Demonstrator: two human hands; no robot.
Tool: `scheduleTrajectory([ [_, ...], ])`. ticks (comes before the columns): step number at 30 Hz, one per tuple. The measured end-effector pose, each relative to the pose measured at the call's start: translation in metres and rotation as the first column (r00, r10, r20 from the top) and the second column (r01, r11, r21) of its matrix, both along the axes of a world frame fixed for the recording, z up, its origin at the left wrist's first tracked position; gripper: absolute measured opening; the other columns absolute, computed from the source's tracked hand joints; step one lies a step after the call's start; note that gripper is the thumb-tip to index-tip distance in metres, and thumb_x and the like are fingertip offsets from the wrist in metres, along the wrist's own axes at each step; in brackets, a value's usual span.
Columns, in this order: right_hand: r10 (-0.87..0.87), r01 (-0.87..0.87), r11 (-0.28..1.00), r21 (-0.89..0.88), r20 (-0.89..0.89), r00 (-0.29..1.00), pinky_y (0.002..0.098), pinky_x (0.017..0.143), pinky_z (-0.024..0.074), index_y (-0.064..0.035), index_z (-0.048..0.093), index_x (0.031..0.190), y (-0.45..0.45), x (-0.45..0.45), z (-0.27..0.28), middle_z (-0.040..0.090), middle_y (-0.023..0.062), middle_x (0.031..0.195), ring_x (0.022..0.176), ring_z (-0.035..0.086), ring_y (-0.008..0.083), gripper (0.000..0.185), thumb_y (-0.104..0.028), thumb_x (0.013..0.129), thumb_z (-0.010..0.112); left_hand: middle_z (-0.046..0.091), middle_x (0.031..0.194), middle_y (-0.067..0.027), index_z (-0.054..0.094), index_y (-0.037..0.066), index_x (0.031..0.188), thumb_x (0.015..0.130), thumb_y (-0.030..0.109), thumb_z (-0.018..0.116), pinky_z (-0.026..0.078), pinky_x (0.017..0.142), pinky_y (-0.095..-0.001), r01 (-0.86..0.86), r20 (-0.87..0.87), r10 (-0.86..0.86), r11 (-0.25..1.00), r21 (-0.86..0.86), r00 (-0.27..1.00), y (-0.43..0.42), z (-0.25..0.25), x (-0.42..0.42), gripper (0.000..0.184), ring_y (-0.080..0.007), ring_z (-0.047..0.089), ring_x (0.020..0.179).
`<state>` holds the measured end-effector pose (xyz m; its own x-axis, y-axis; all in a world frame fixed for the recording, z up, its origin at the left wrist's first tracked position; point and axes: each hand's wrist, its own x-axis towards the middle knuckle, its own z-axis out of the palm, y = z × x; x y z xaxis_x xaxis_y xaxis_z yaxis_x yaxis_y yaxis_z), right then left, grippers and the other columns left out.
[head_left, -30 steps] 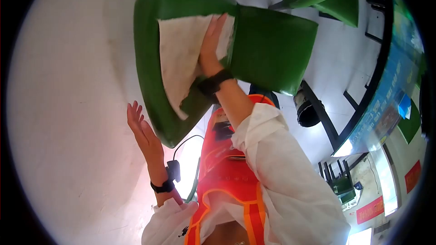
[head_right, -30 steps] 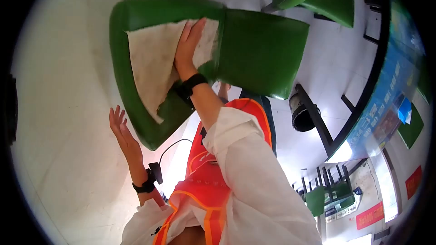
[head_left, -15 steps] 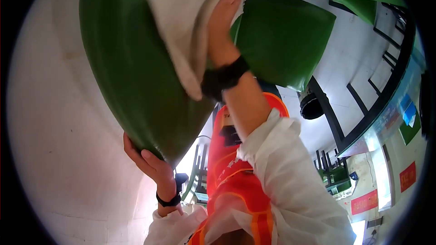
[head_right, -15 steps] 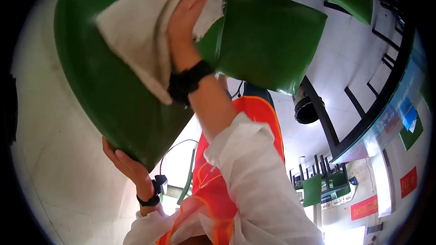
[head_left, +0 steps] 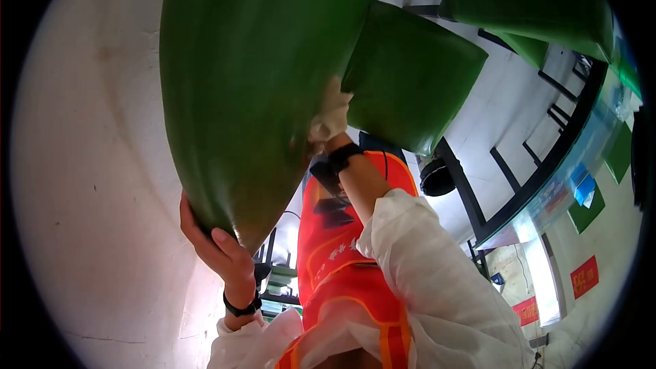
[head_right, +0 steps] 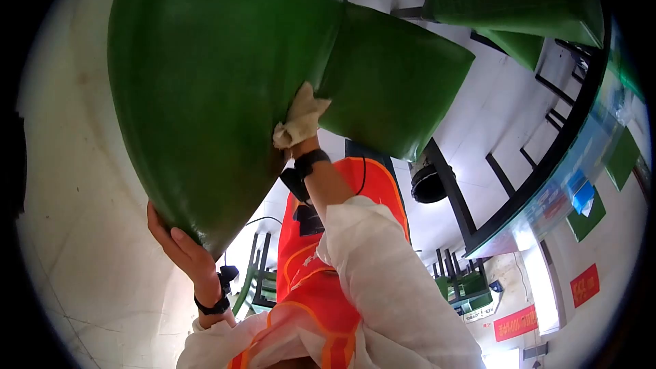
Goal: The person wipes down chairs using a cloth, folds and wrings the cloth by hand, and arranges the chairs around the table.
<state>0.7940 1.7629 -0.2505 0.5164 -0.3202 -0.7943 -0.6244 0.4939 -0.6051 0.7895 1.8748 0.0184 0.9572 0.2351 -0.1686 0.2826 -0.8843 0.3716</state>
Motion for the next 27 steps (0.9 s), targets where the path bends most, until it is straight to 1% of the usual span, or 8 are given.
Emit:
scheduleTrajectory([
  [6,0.528,-0.632,0.696,-0.341,-0.353,0.772,0.0351,0.078,0.0476,-0.0078,0.039,0.117,-0.052,0.038,-0.005,0.057,0.0179,0.098,0.091,0.057,0.0262,0.056,-0.017,0.068,0.065,0.042,0.121,-0.0211,0.034,-0.006,0.124,0.089,0.040,0.027,0.035,0.090,-0.0371,-0.027,-0.023,0.026,1.000,-0.007,0.999,0.001,0.000,-0.003,0.059,-0.0315,0.045,0.108],
  [9,0.570,-0.324,0.437,-0.839,-0.020,0.821,0.0342,0.050,0.0472,-0.0055,0.058,0.082,-0.103,0.062,-0.072,0.058,0.0127,0.070,0.053,0.054,0.0325,0.027,-0.020,0.061,0.065,0.040,0.120,-0.0223,0.032,-0.008,0.124,0.088,0.042,0.027,0.035,0.090,-0.0375,-0.034,-0.037,0.032,0.999,-0.043,0.999,0.009,-0.001,-0.008,0.062,-0.0306,0.044,0.108],
  [11,0.525,-0.482,0.572,-0.664,-0.155,0.837,0.0376,0.050,0.0448,-0.0046,0.057,0.076,-0.139,0.123,-0.042,0.058,0.0094,0.067,0.054,0.054,0.0313,0.023,-0.019,0.060,0.063,0.039,0.120,-0.0220,0.031,-0.008,0.123,0.087,0.044,0.027,0.035,0.090,-0.0376,-0.018,-0.042,0.017,1.000,-0.017,0.999,0.013,-0.001,-0.009,0.064,-0.0297,0.043,0.108],
  [13,0.828,-0.144,-0.108,-0.984,-0.169,0.534,0.0381,0.050,0.0438,-0.0066,0.057,0.066,-0.166,0.146,-0.080,0.055,0.0088,0.060,0.052,0.053,0.0310,0.015,-0.021,0.061,0.062,0.037,0.121,-0.0222,0.030,-0.008,0.124,0.087,0.044,0.028,0.034,0.092,-0.0384,-0.012,-0.010,0.011,0.997,-0.075,1.000,0.016,-0.006,-0.010,0.064,-0.0302,0.042,0.110],
  [14,0.834,-0.266,-0.184,-0.946,-0.293,0.467,0.0376,0.053,0.0435,-0.0068,0.057,0.071,-0.172,0.161,-0.076,0.055,0.0088,0.066,0.057,0.053,0.0297,0.018,-0.023,0.062,0.061,0.035,0.123,-0.0227,0.028,-0.008,0.125,0.087,0.043,0.027,0.034,0.092,-0.0391,-0.021,-0.009,0.021,0.998,-0.061,1.000,0.015,-0.005,-0.010,0.064,-0.0302,0.041,0.111],
  [16,0.783,-0.739,-0.233,-0.632,-0.573,0.244,0.0365,0.061,0.0429,-0.0071,0.055,0.080,-0.164,0.165,-0.062,0.055,0.0090,0.077,0.067,0.052,0.0273,0.025,-0.027,0.065,0.060,0.035,0.123,-0.0232,0.028,-0.008,0.125,0.087,0.043,0.027,0.034,0.092,-0.0390,-0.022,-0.014,0.021,0.998,-0.056,1.000,0.014,-0.006,-0.011,0.064,-0.0303,0.041,0.111],
  [20,0.790,-0.930,-0.293,-0.222,-0.604,-0.105,0.0342,0.076,0.0416,-0.0078,0.051,0.098,-0.124,0.127,-0.035,0.054,0.0093,0.099,0.087,0.050,0.0224,0.040,-0.035,0.070,0.059,0.035,0.121,-0.0253,0.027,-0.010,0.123,0.087,0.044,0.025,0.036,0.091,-0.0387,-0.024,-0.013,0.023,0.999,-0.032,1.000,0.020,-0.007,-0.016,0.065,-0.0307,0.042,0.110],
  [27,0.874,-0.972,-0.003,-0.237,-0.472,0.112,0.0367,0.086,0.0338,-0.0062,0.046,0.110,-0.057,0.050,-0.009,0.044,0.0125,0.114,0.103,0.041,0.0240,0.052,-0.039,0.071,0.057,0.041,0.117,-0.0203,0.036,-0.005,0.120,0.086,0.047,0.023,0.036,0.088,-0.0378,-0.048,0.035,0.048,0.999,0.008,0.998,0.017,-0.011,-0.015,0.063,-0.0278,0.044,0.106],
])
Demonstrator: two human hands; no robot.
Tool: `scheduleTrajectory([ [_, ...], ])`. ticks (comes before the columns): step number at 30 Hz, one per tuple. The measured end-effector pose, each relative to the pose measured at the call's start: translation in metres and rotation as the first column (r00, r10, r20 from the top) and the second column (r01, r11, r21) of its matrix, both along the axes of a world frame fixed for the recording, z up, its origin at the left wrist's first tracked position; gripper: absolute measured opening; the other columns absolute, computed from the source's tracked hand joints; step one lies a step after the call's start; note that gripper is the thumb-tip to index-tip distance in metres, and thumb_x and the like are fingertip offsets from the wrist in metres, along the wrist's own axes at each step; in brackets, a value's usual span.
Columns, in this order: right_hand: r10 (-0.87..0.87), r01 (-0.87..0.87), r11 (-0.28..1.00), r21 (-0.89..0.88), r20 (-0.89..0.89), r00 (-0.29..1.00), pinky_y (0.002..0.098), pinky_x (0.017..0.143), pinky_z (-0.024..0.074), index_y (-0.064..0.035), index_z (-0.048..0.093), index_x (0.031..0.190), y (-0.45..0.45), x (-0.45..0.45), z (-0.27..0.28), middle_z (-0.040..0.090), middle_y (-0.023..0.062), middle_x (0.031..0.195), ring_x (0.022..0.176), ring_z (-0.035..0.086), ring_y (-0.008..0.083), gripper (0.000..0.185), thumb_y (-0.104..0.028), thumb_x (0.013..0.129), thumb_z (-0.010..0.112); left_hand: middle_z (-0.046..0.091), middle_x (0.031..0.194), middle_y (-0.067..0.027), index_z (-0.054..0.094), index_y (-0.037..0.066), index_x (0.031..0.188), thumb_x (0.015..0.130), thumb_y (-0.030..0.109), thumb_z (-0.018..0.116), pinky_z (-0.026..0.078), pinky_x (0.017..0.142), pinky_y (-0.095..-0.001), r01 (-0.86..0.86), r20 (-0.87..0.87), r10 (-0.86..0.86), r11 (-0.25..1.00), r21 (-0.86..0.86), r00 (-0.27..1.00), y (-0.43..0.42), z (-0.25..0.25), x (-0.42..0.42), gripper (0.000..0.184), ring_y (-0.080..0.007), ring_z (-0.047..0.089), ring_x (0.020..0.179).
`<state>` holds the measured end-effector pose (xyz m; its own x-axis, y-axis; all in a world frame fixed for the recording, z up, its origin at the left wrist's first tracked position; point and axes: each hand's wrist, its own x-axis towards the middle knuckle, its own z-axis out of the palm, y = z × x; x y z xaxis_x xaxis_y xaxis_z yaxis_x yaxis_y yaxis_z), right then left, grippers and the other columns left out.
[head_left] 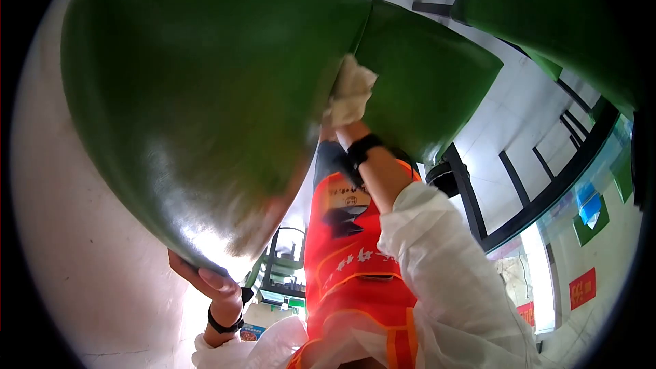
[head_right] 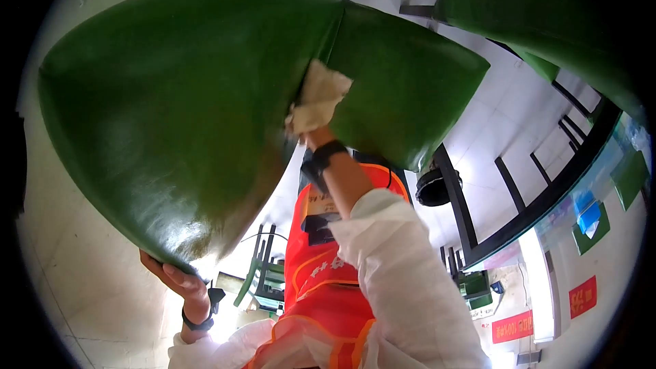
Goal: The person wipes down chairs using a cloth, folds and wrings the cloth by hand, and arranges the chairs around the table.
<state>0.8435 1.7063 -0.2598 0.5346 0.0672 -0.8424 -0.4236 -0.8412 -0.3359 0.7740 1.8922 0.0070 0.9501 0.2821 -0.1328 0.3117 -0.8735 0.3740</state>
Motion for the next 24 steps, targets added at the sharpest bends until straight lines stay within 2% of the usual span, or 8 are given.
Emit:
scheduleTrajectory([
  [8,-0.719,0.637,0.669,0.383,0.118,0.685,0.0407,0.096,0.0238,-0.0038,0.039,0.119,0.049,-0.036,0.091,0.032,0.0167,0.127,0.116,0.030,0.0278,0.063,-0.042,0.072,0.056,0.040,0.118,-0.0206,0.035,-0.005,0.120,0.086,0.048,0.024,0.034,0.090,-0.0381,0.058,-0.012,-0.057,0.995,0.084,0.998,-0.002,0.003,0.003,0.064,-0.0286,0.043,0.108],
  [15,-0.937,0.628,0.321,0.709,0.140,0.322,0.0442,0.104,0.0150,-0.0017,0.034,0.127,0.089,-0.019,0.219,0.021,0.0204,0.139,0.129,0.020,0.0310,0.073,-0.044,0.072,0.055,0.040,0.119,-0.0156,0.033,-0.001,0.123,0.084,0.059,0.031,0.031,0.093,-0.0361,0.047,-0.105,-0.063,0.989,-0.142,0.992,0.046,0.004,-0.040,0.072,-0.0267,0.042,0.109],
  [16,-0.944,0.612,0.306,0.729,0.146,0.297,0.0447,0.105,0.0138,-0.0014,0.033,0.128,0.094,-0.015,0.224,0.020,0.0209,0.140,0.130,0.018,0.0315,0.074,-0.044,0.072,0.055,0.039,0.121,-0.0150,0.033,0.000,0.123,0.084,0.059,0.033,0.031,0.094,-0.0349,-0.488,-0.109,0.476,0.845,-0.218,0.873,0.049,-0.003,-0.033,0.072,-0.0251,0.040,0.110],
  [17,-0.948,0.610,0.298,0.734,0.154,0.279,0.0447,0.105,0.0138,-0.0014,0.033,0.128,0.096,-0.018,0.230,0.020,0.0209,0.140,0.130,0.018,0.0315,0.074,-0.044,0.072,0.055,0.039,0.121,-0.0150,0.033,0.000,0.123,0.084,0.059,0.033,0.031,0.094,-0.0349,-0.471,-0.102,0.460,0.852,-0.227,0.882,0.049,-0.003,-0.029,0.072,-0.0251,0.040,0.110],
  [20,-0.871,0.524,0.456,0.719,0.239,0.430,0.0490,0.106,0.0002,-0.0034,0.022,0.135,0.106,-0.040,0.221,0.005,0.0229,0.143,0.133,0.005,0.0339,0.077,-0.044,0.077,0.050,0.038,0.122,-0.0153,0.033,-0.001,0.124,0.086,0.055,0.032,0.031,0.094,-0.0357,-0.114,-0.039,0.109,0.980,-0.161,0.993,0.015,0.005,-0.005,0.067,-0.0252,0.040,0.111],
  [21,-0.723,0.451,0.682,0.576,0.435,0.536,0.0495,0.106,0.0001,-0.0044,0.022,0.136,0.120,-0.066,0.196,0.008,0.0196,0.144,0.134,0.007,0.0317,0.071,-0.043,0.080,0.045,0.038,0.122,-0.0154,0.033,-0.001,0.124,0.086,0.053,0.032,0.031,0.094,-0.0359,0.009,-0.029,-0.013,0.992,-0.130,0.999,0.002,0.008,0.002,0.066,-0.0252,0.039,0.111],
  [23,-0.530,0.365,0.848,0.384,0.585,0.614,0.0500,0.106,0.0001,-0.0053,0.022,0.136,0.127,-0.089,0.178,0.010,0.0164,0.144,0.134,0.009,0.0295,0.066,-0.042,0.084,0.040,0.038,0.123,-0.0158,0.034,-0.002,0.124,0.087,0.051,0.031,0.031,0.094,-0.0363,-0.016,-0.049,0.011,0.995,-0.094,0.999,-0.003,0.010,0.001,0.064,-0.0254,0.039,0.111],
  [24,-0.941,0.653,0.237,0.719,0.002,0.339,0.0480,0.106,0.0050,-0.0061,0.023,0.136,0.128,-0.092,0.175,0.013,0.0120,0.144,0.133,0.011,0.0266,0.062,-0.042,0.087,0.035,0.038,0.123,-0.0161,0.034,-0.002,0.124,0.087,0.049,0.030,0.031,0.094,-0.0367,-0.050,-0.059,0.047,0.997,-0.053,0.997,-0.003,0.010,0.003,0.063,-0.0256,0.039,0.111],
])
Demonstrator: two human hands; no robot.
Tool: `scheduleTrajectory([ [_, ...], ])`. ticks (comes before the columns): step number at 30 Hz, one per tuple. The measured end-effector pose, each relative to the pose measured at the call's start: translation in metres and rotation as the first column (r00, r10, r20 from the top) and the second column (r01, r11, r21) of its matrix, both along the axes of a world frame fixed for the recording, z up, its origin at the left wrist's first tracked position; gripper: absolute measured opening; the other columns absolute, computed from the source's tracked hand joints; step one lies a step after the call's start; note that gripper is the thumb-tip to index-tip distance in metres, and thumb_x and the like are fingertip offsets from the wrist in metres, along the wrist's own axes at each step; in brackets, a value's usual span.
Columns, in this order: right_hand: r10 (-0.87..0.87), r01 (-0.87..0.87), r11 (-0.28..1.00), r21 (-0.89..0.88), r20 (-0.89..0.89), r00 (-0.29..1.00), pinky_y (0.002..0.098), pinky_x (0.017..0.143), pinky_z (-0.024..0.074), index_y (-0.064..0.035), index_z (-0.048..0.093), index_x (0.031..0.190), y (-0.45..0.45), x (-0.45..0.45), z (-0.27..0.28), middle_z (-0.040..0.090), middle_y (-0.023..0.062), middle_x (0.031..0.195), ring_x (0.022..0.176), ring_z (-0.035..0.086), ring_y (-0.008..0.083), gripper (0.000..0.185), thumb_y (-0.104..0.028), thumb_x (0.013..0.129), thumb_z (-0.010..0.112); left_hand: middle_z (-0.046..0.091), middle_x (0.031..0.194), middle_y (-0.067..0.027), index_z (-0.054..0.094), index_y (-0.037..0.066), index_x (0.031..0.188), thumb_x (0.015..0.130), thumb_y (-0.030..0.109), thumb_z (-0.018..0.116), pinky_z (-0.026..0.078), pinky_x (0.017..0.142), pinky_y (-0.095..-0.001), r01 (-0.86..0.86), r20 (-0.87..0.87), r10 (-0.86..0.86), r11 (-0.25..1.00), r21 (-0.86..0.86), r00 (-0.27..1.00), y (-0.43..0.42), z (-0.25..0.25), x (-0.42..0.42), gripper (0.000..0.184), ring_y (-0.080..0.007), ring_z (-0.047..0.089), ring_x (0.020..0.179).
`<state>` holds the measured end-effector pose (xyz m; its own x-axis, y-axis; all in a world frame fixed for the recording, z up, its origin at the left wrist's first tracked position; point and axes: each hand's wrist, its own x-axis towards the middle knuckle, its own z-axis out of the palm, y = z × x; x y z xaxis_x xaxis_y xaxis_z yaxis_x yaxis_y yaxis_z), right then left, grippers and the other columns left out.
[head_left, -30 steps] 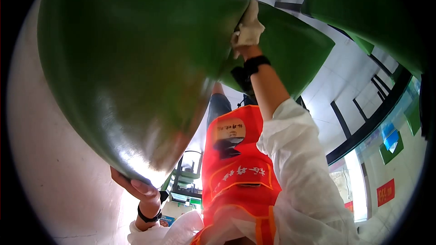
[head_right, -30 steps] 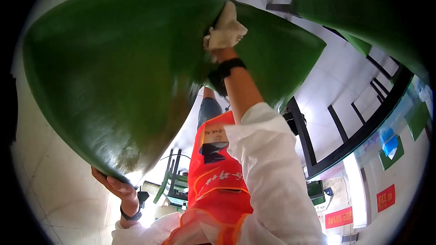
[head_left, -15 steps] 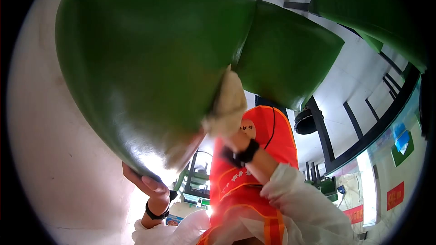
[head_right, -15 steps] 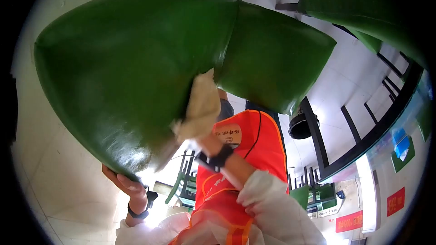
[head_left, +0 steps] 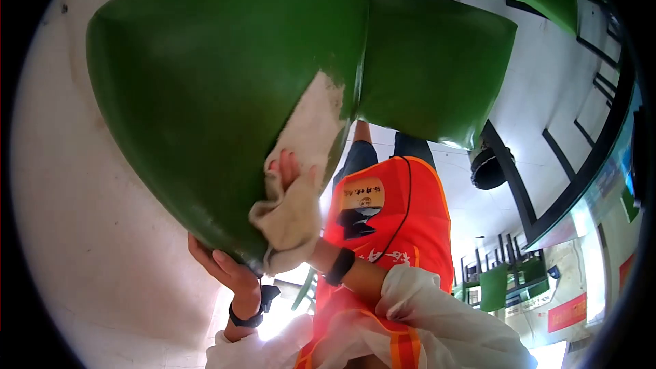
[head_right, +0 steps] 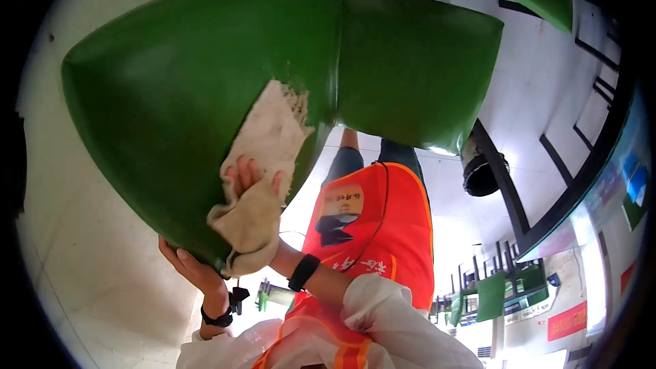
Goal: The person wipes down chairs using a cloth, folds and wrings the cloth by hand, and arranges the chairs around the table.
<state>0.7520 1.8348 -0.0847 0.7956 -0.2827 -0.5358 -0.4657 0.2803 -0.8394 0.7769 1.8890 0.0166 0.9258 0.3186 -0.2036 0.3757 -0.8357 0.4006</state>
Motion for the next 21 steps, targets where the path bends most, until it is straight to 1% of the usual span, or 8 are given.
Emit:
scheduleTrajectory([
  [1,-0.324,0.384,0.700,0.602,-0.211,0.922,0.0460,0.106,0.0100,-0.0069,0.024,0.135,0.002,-0.002,-0.004,0.016,0.0077,0.144,0.133,0.014,0.0238,0.058,-0.042,0.090,0.030,0.039,0.121,-0.0178,0.034,-0.003,0.123,0.088,0.047,0.032,0.032,0.091,-0.0370,-0.005,0.031,0.005,1.000,0.003,1.000,-0.001,-0.001,0.001,0.061,-0.0277,0.041,0.108],
  [2,-0.346,0.398,0.684,0.612,-0.209,0.915,0.0460,0.106,0.0100,-0.0069,0.024,0.135,0.006,-0.006,-0.014,0.016,0.0077,0.144,0.133,0.014,0.0238,0.058,-0.042,0.090,0.030,0.039,0.121,-0.0178,0.034,-0.003,0.123,0.088,0.047,0.032,0.032,0.091,-0.0370,0.021,0.037,-0.022,1.000,0.014,0.999,-0.002,-0.002,0.001,0.061,-0.0277,0.041,0.108],
  [4,-0.686,0.178,-0.572,0.801,-0.586,0.431,0.0400,0.103,0.0191,-0.0080,0.028,0.135,0.011,-0.012,-0.041,0.024,0.0010,0.142,0.131,0.019,0.0193,0.057,-0.046,0.092,0.025,0.038,0.123,-0.0175,0.034,-0.003,0.123,0.088,0.047,0.031,0.030,0.094,-0.0369,0.032,0.031,-0.034,0.999,0.041,0.999,-0.003,-0.003,-0.001,0.061,-0.0276,0.039,0.110],
  [10,-0.642,0.244,-0.629,0.738,-0.671,0.372,0.0359,0.101,0.0238,-0.0061,0.029,0.135,-0.009,-0.017,-0.098,0.034,0.0037,0.136,0.119,0.033,0.0249,0.061,-0.048,0.091,0.030,0.035,0.125,-0.0148,0.032,-0.001,0.125,0.088,0.048,0.031,0.029,0.095,-0.0356,0.027,0.019,-0.026,0.998,-0.061,0.999,0.002,-0.006,-0.001,0.061,-0.0257,0.037,0.114],
  [12,-0.698,-0.136,-0.681,0.720,-0.581,0.417,0.0360,0.097,0.0303,-0.0044,0.035,0.130,-0.014,-0.018,-0.119,0.040,0.0106,0.129,0.112,0.038,0.0279,0.053,-0.038,0.089,0.039,0.034,0.126,-0.0141,0.031,0.000,0.125,0.088,0.048,0.031,0.029,0.096,-0.0353,0.026,0.026,-0.023,0.995,-0.100,0.999,0.007,-0.007,0.001,0.061,-0.0253,0.037,0.114],
  [17,-0.757,0.433,-0.362,0.825,-0.532,0.380,0.0361,0.091,0.0332,-0.0046,0.039,0.123,-0.010,-0.052,-0.228,0.043,0.0117,0.121,0.107,0.041,0.0285,0.047,-0.033,0.086,0.041,0.038,0.121,-0.0087,0.032,0.007,0.125,0.088,0.042,0.035,0.033,0.093,-0.0340,0.005,0.014,-0.002,0.977,-0.212,1.000,0.003,-0.004,0.002,0.051,-0.0220,0.038,0.111],
  [19,-0.539,0.704,0.516,0.488,-0.454,0.709,0.0362,0.088,0.0344,-0.0047,0.041,0.121,-0.010,-0.071,-0.266,0.044,0.0121,0.118,0.106,0.042,0.0287,0.044,-0.030,0.085,0.042,0.038,0.120,-0.0085,0.032,0.007,0.124,0.088,0.042,0.034,0.033,0.093,-0.0339,0.019,0.021,-0.015,0.968,-0.250,1.000,-0.003,-0.005,0.004,0.050,-0.0216,0.038,0.111],
  [21,-0.035,0.015,0.999,-0.037,-0.621,0.783,0.0362,0.086,0.0356,-0.0048,0.042,0.118,-0.011,-0.081,-0.271,0.046,0.0126,0.115,0.104,0.043,0.0289,0.042,-0.028,0.083,0.043,0.038,0.119,-0.0083,0.032,0.007,0.123,0.089,0.042,0.034,0.033,0.092,-0.0338,0.014,0.011,-0.011,0.958,-0.287,1.000,-0.008,-0.007,0.004,0.049,-0.0212,0.038,0.111],
])
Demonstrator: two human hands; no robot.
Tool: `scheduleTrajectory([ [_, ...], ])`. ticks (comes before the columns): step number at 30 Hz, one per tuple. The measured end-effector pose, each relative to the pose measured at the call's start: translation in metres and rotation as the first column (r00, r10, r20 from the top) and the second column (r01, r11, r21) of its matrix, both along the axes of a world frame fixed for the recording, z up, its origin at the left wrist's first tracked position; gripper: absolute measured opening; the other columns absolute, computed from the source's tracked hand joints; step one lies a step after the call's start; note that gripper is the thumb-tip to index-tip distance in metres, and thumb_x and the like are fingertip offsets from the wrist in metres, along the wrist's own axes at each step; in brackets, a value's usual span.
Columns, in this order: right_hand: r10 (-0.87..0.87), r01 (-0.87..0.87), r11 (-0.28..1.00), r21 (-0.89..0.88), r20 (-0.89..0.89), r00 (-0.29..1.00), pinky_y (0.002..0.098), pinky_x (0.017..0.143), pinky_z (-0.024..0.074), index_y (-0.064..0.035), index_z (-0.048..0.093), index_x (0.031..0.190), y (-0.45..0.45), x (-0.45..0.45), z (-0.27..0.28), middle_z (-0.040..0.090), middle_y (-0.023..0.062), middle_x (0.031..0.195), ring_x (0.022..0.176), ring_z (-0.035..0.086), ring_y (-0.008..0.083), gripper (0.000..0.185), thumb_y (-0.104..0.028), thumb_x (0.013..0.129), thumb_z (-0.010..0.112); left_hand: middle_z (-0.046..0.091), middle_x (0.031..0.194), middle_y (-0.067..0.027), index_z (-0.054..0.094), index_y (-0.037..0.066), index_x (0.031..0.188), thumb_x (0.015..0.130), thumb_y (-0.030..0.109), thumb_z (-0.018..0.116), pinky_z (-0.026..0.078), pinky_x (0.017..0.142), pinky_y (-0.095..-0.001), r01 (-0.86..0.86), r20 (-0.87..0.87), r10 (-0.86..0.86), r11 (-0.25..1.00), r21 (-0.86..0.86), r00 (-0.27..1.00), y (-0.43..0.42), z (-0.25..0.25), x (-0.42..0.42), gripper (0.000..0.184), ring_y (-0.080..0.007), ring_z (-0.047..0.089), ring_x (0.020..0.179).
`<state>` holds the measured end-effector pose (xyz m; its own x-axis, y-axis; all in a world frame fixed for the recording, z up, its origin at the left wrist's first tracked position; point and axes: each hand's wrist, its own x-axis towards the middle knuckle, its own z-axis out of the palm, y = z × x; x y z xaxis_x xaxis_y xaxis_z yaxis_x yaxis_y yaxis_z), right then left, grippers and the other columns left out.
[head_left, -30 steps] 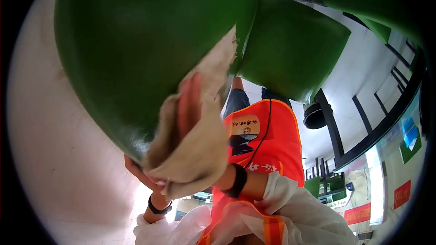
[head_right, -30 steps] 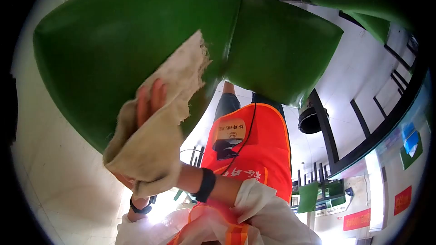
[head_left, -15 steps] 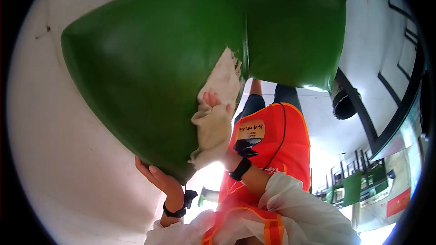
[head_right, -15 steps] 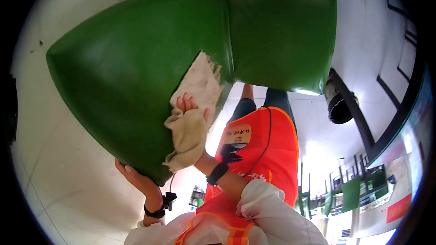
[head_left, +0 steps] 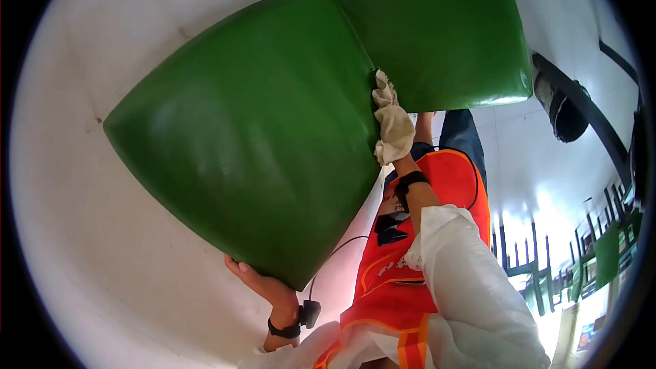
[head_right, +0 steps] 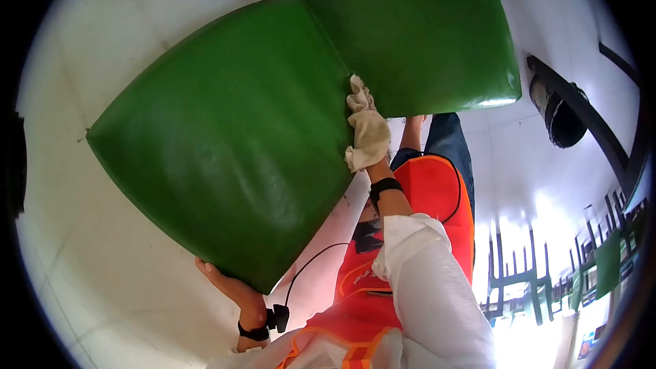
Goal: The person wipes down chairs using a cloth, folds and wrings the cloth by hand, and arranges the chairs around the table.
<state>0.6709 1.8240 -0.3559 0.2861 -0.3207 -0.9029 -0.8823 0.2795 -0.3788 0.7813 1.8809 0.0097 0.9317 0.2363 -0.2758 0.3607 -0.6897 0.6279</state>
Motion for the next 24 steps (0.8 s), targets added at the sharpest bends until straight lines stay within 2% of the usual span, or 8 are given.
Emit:
scheduleTrajectory([
  [2,0.189,-0.195,0.978,-0.072,-0.085,0.978,0.0363,0.083,0.0368,-0.0049,0.044,0.115,-0.004,0.000,0.017,0.047,0.0130,0.112,0.102,0.044,0.0291,0.040,-0.026,0.082,0.044,0.035,0.123,-0.0110,0.031,0.002,0.124,0.086,0.037,0.031,0.032,0.094,-0.0347,0.005,-0.004,-0.005,1.000,0.024,1.000,-0.002,0.002,0.001,0.052,-0.0235,0.038,0.113],
  [4,0.188,-0.191,0.977,-0.095,-0.043,0.981,0.0364,0.081,0.0380,-0.0050,0.045,0.113,-0.010,0.004,0.055,0.048,0.0135,0.108,0.100,0.046,0.0293,0.037,-0.024,0.081,0.045,0.035,0.123,-0.0111,0.031,0.002,0.124,0.086,0.036,0.030,0.032,0.094,-0.0347,0.036,0.006,-0.037,0.995,0.090,0.999,-0.004,0.003,0.001,0.051,-0.0235,0.037,0.113],
  [7,0.073,-0.029,0.983,-0.183,0.236,0.969,0.0365,0.077,0.0397,-0.0051,0.048,0.109,-0.034,0.042,0.168,0.050,0.0141,0.104,0.097,0.047,0.0297,0.034,-0.021,0.079,0.047,0.035,0.124,-0.0117,0.031,0.002,0.125,0.086,0.033,0.028,0.031,0.095,-0.0349,0.052,0.017,-0.054,0.994,0.094,0.998,-0.007,0.004,0.001,0.050,-0.0238,0.036,0.114],
  [11,0.358,-0.118,0.862,-0.493,0.426,0.831,0.0366,0.073,0.0421,-0.0053,0.051,0.104,-0.060,0.112,0.284,0.052,0.0150,0.098,0.094,0.049,0.0301,0.030,-0.017,0.076,0.049,0.034,0.125,-0.0135,0.030,0.000,0.126,0.086,0.030,0.029,0.027,0.098,-0.0357,0.013,0.025,-0.016,0.994,0.111,1.000,-0.003,0.004,0.000,0.049,-0.0254,0.034,0.117],
  [16,0.708,-0.273,0.543,-0.794,0.258,0.657,0.0367,0.067,0.0451,-0.0055,0.055,0.097,-0.106,0.194,0.311,0.055,0.0162,0.090,0.089,0.052,0.0306,0.025,-0.011,0.073,0.051,0.034,0.125,-0.0156,0.029,-0.001,0.126,0.086,0.027,0.029,0.025,0.099,-0.0360,0.075,0.019,-0.079,0.985,0.153,0.997,0.006,0.004,0.001,0.049,-0.0268,0.033,0.117],
  [17,0.726,-0.281,0.539,-0.794,0.269,0.633,0.0367,0.067,0.0451,-0.0055,0.055,0.097,-0.113,0.205,0.310,0.055,0.0162,0.090,0.089,0.052,0.0306,0.025,-0.011,0.073,0.051,0.034,0.125,-0.0161,0.029,-0.002,0.126,0.086,0.027,0.029,0.025,0.099,-0.0359,0.093,0.002,-0.094,0.988,0.122,0.996,0.009,0.004,0.000,0.049,-0.0269,0.033,0.117],
  [20,0.561,0.120,0.725,-0.679,0.682,0.469,0.0358,0.098,0.0315,-0.0017,0.042,0.123,-0.146,0.238,0.279,0.041,0.0158,0.127,0.113,0.041,0.0253,0.048,-0.011,0.076,0.049,0.035,0.125,-0.0161,0.029,-0.002,0.126,0.088,0.030,0.029,0.025,0.098,-0.0355,0.099,0.004,-0.101,0.984,0.151,0.995,0.008,0.004,-0.002,0.050,-0.0259,0.034,0.116],
  [24,0.813,-0.025,0.527,-0.850,0.495,0.307,0.0334,0.100,0.0280,-0.0009,0.036,0.126,-0.107,0.270,0.290,0.037,0.0153,0.129,0.116,0.038,0.0236,0.051,-0.017,0.079,0.048,0.035,0.125,-0.0159,0.030,-0.001,0.126,0.086,0.034,0.032,0.026,0.098,-0.0357,0.054,-0.024,-0.052,0.996,0.069,0.998,0.007,0.003,-0.003,0.053,-0.0257,0.035,0.116],
])
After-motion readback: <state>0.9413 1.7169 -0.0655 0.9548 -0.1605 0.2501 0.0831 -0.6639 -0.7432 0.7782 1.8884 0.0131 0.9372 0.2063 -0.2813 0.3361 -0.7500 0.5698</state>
